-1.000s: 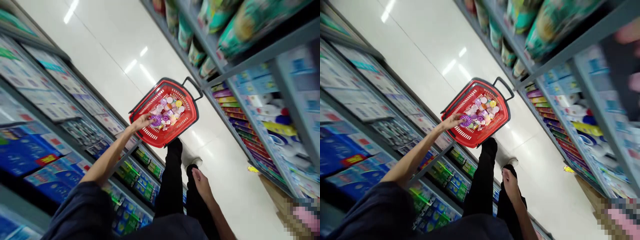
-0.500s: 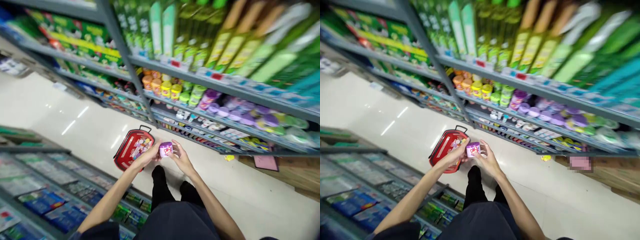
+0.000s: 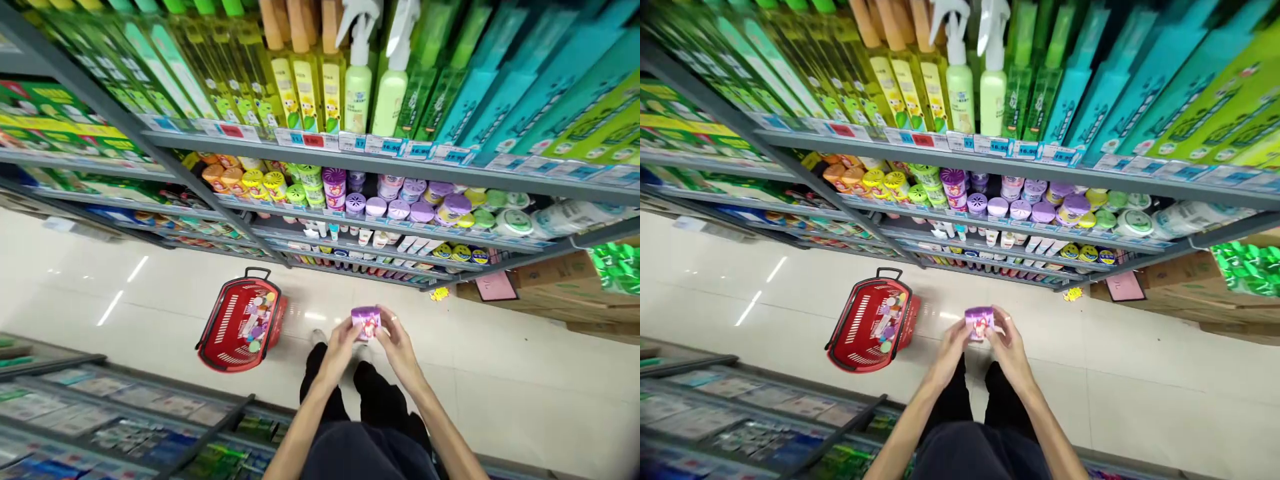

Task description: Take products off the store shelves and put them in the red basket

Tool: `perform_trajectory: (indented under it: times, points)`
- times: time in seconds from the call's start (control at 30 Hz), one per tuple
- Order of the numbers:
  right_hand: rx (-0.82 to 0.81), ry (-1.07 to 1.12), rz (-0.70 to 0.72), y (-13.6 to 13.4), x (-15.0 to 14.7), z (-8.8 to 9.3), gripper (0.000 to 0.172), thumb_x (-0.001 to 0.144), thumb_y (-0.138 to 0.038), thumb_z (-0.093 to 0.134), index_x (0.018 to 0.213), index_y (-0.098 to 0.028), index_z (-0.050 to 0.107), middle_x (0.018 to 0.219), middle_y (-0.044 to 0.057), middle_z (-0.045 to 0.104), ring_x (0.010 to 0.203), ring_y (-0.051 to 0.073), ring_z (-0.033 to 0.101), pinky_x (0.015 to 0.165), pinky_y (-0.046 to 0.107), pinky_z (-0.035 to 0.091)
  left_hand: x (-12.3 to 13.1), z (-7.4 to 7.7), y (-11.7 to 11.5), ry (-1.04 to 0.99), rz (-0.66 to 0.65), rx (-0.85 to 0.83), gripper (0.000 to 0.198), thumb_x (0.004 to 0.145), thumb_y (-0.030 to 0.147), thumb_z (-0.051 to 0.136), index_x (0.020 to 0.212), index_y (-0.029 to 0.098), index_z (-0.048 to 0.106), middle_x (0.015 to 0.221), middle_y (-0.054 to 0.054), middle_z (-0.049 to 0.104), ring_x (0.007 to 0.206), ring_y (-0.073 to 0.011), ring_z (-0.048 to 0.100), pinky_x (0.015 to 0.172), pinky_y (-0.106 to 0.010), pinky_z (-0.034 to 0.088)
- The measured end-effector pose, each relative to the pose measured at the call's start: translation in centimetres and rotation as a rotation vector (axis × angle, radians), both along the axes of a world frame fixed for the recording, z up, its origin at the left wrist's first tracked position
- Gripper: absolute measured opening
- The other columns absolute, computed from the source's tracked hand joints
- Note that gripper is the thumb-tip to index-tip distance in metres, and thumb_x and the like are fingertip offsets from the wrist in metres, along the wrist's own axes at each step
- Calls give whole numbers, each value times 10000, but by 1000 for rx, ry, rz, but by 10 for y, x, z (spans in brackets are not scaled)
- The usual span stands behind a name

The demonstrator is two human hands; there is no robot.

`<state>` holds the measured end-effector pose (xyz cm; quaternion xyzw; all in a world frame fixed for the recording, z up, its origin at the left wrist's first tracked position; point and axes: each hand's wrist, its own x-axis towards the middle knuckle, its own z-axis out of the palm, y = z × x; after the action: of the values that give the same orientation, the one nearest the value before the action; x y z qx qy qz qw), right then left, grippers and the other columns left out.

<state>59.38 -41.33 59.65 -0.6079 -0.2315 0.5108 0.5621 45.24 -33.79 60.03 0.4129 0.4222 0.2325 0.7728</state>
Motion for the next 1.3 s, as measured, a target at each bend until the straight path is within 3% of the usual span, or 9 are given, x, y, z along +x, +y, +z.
perform_trajectory:
  times: [0.23, 0.3, 0.4, 0.53, 0.63, 0.9, 1.0, 1.13, 1.3]
  points:
    - [-238, 73, 65, -35, -34, -121, 655, 924, -628, 729, 1464, -278, 604, 1433, 112, 695, 1322, 314, 667, 1106, 473, 573, -41, -132, -23, 152, -163, -196, 596, 921, 686, 613, 1329, 272, 747, 1235, -85, 793, 1153, -338, 717, 1067, -455, 536]
    - [-272, 67, 63, -31, -45, -139, 660, 923, -638, 726, 1468, -289, 600, 1415, 106, 707, 1338, 314, 661, 1139, 491, 553, -48, -157, -19, 155, -149, -227, 617, 903, 700, 619, 1345, 284, 733, 1310, -92, 767, 1253, -353, 685, 1130, -466, 507]
    - [-298, 12, 80, -11, -53, -146, 664, 921, -614, 743, 1482, -295, 590, 1425, 105, 701, 1347, 319, 654, 1172, 524, 522, -54, -172, -2, 112, -123, -238, 604, 904, 669, 621, 1364, 289, 718, 1394, -89, 731, 1398, -345, 610, 1245, -456, 418]
    - [-282, -82, 155, 25, -51, -136, 674, 925, -584, 754, 1497, -283, 565, 1409, 100, 710, 1302, 308, 677, 1164, 534, 518, -58, -165, 29, 126, -122, -209, 592, 928, 615, 619, 1433, 310, 669, 1447, -67, 705, 1465, -328, 559, 1299, -457, 350]
    - [-270, -120, 184, 45, -48, -132, 654, 926, -581, 753, 1475, -277, 569, 1371, 91, 731, 1259, 295, 697, 1131, 511, 538, -59, -160, 44, 117, -103, -191, 594, 928, 615, 624, 1443, 319, 658, 1432, -65, 715, 1438, -323, 587, 1261, -434, 407]
    - [-241, -154, 187, 47, -51, -134, 627, 913, -535, 784, 1443, -275, 573, 1335, 88, 739, 1222, 283, 698, 1076, 459, 550, -66, -169, 28, 149, 31, -204, 663, 899, 699, 662, 1378, 241, 670, 1293, -135, 767, 1286, -355, 686, 1181, -481, 489]
    - [-202, -184, 172, 48, -42, -133, 624, 897, -488, 815, 1436, -275, 582, 1366, 94, 718, 1252, 285, 677, 1056, 447, 558, -61, -163, 29, 153, 111, -159, 629, 897, 678, 688, 1342, 233, 672, 1325, -139, 747, 1222, -331, 716, 1133, -458, 526]
    - [-39, -284, 101, 76, -11, -111, 617, 866, -434, 858, 1412, -286, 614, 1499, 103, 633, 1341, 285, 629, 1080, 439, 569, -30, -128, 62, 137, 163, 38, 491, 928, 609, 694, 1268, 257, 731, 1390, -103, 723, 1243, -297, 690, 1103, -402, 534]
    - [368, -520, -35, 165, 47, -35, 688, 869, -406, 862, 1470, -269, 555, 1524, 122, 601, 1377, 283, 612, 1155, 480, 529, 23, -52, 146, 0, 267, 502, 431, 951, 482, 731, 1312, 246, 733, 1322, -89, 745, 1163, -251, 704, 1028, -372, 563]
